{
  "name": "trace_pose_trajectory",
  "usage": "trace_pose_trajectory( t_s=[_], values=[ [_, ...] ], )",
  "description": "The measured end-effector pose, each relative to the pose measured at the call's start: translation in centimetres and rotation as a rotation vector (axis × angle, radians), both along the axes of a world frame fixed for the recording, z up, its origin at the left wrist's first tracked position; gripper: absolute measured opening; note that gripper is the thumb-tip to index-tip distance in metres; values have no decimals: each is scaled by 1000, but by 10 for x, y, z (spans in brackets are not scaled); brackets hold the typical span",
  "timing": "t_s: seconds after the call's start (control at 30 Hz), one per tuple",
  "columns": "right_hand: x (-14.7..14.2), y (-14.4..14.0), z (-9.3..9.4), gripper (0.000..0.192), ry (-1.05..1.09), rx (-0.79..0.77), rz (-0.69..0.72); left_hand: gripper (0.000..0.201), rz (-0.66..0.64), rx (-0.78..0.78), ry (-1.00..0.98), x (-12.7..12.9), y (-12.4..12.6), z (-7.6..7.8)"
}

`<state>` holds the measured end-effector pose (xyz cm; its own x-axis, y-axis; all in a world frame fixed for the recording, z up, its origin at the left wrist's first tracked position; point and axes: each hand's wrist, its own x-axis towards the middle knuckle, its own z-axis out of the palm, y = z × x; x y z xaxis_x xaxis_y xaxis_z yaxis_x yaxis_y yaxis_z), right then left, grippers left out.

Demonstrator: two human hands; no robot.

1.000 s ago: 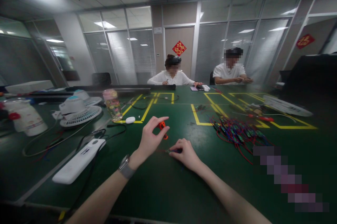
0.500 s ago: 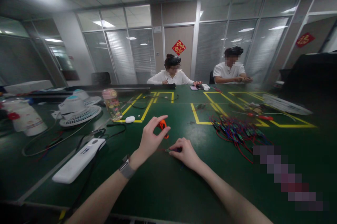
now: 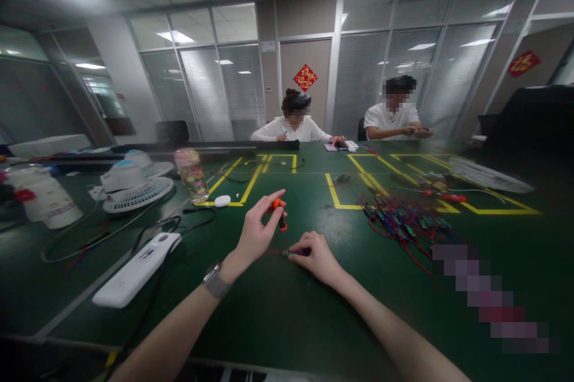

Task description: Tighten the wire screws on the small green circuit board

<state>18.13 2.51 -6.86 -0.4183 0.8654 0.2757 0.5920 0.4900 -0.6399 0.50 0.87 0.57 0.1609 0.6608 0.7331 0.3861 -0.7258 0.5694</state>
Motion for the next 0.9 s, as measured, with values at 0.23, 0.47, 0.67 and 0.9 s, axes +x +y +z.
trace_pose_trajectory(
  t_s=[0.23, 0.47, 0.67, 0.9],
  values=[
    [0, 0, -2, 15, 7, 7, 0, 33, -30, 4, -38, 2, -1, -1],
    [0, 0, 0, 15, 8, 9, -2, 18, 145, 79, -32, 3, -2, -2],
    [1, 1, -2, 15, 17, 10, 1, 31, -25, 0, -45, 6, -2, -4],
    [0, 0, -1, 15, 14, 3, 3, 26, 75, 99, 20, 7, -5, -4]
  ],
)
